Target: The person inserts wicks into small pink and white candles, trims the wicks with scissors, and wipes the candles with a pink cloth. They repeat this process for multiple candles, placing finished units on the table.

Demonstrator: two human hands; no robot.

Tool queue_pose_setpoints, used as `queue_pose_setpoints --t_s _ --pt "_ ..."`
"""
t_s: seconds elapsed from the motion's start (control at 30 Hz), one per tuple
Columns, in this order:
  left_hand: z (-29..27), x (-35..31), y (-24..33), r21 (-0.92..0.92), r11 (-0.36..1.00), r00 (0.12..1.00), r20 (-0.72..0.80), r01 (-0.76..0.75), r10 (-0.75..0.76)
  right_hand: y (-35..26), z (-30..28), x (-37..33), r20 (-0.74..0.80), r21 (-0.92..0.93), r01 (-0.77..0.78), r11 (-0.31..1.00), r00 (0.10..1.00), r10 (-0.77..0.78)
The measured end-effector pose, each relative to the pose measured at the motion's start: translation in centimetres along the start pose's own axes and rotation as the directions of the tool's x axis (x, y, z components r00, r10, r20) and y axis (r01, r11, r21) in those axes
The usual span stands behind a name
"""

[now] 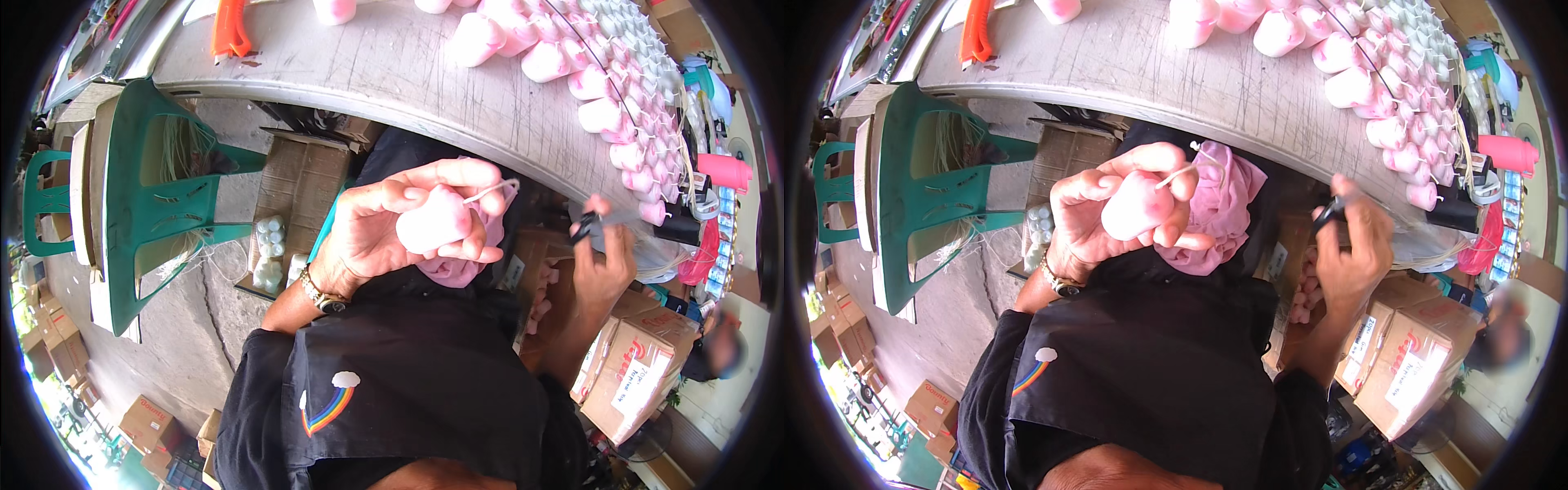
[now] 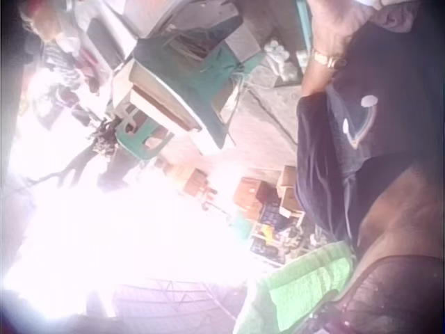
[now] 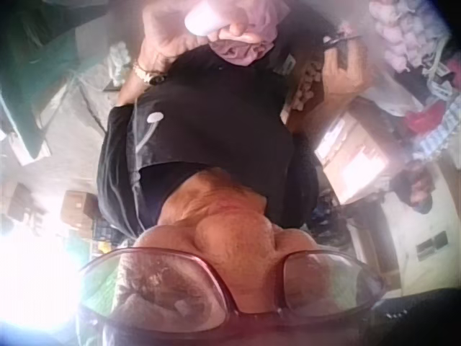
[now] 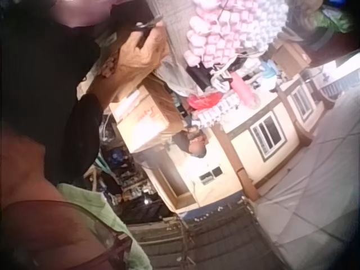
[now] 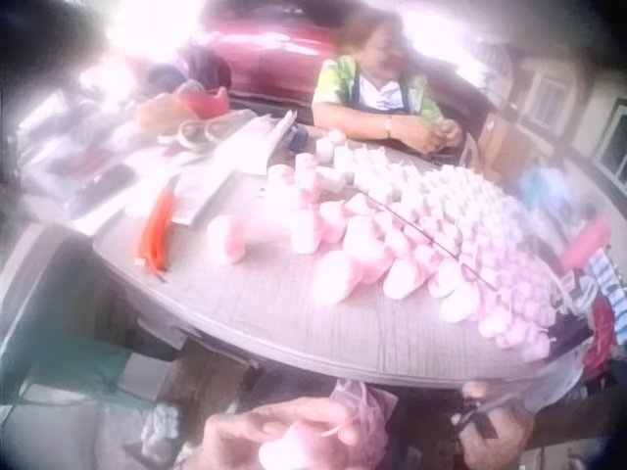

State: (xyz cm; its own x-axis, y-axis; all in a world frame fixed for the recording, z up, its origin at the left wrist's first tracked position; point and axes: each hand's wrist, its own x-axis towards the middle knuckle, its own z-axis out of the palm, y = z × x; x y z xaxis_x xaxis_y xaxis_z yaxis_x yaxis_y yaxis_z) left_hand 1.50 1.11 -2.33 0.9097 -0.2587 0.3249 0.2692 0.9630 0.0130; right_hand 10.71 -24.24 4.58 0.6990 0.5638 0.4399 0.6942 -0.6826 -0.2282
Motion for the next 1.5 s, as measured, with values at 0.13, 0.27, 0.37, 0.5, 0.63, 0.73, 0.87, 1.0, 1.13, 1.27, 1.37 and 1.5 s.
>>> queue_pose_setpoints --t_s 0.13,0.27,0.37,0.5,0.63,0.73,0.87,1.0,1.13,1.27,1.37,1.5 --pt "0.1 0.3 -0.1 0.103 0.995 0.994 -0.106 0.003 0.008 -2.4 -0.4 -2.8 0.389 0.729 -0.359 0.583 0.918 0.079" --pt "0.2 0.2 -0.1 0.137 0.991 0.990 -0.138 0.011 0.008 -2.1 1.1 -3.9 0.525 0.738 -0.303 0.603 0.820 -0.230" --pt "0.1 0.0 0.6 0.256 0.961 0.974 -0.224 0.100 -0.042 -1.6 1.7 -4.1 0.492 0.775 -0.213 0.595 0.795 -0.355" --pt "-0.1 -0.1 1.0 0.302 0.945 0.972 -0.228 0.127 -0.057 -1.5 1.8 -3.9 0.520 0.757 -0.241 0.607 0.785 -0.337" --pt "-0.6 0.0 0.9 0.268 0.956 0.974 -0.216 0.119 -0.060 -1.9 2.1 -3.8 0.511 0.767 -0.275 0.580 0.808 -0.293" --pt "-0.8 0.0 0.7 0.236 0.969 0.986 -0.162 0.079 -0.041 -2.1 2.4 -3.7 0.539 0.761 -0.325 0.561 0.798 -0.270" --pt "-1.0 0.1 0.4 0.217 0.973 0.990 -0.133 0.077 -0.048 -2.2 2.7 -3.4 0.535 0.766 -0.315 0.560 0.795 -0.284" --pt "-1.1 0.1 0.4 0.234 0.969 0.991 -0.122 0.082 -0.055 -2.4 3.2 -3.3 0.507 0.773 -0.284 0.567 0.814 -0.283" --pt "-1.3 0.0 0.4 0.223 0.972 0.993 -0.107 0.075 -0.052 -2.6 3.5 -3.5 0.488 0.792 -0.307 0.528 0.838 -0.245" --pt "-1.4 -0.2 0.5 0.232 0.970 0.991 -0.127 0.075 -0.046 -2.6 3.4 -3.5 0.497 0.806 -0.336 0.487 0.831 -0.249" --pt "-1.4 -0.3 0.8 0.250 0.965 0.992 -0.116 0.075 -0.047 -2.6 3.2 -3.4 0.493 0.783 -0.284 0.553 0.825 -0.275" --pt "-1.0 -0.3 1.1 0.241 0.968 0.987 -0.157 0.073 -0.035 -3.0 3.3 -3.4 0.533 0.726 -0.296 0.621 0.812 -0.236"
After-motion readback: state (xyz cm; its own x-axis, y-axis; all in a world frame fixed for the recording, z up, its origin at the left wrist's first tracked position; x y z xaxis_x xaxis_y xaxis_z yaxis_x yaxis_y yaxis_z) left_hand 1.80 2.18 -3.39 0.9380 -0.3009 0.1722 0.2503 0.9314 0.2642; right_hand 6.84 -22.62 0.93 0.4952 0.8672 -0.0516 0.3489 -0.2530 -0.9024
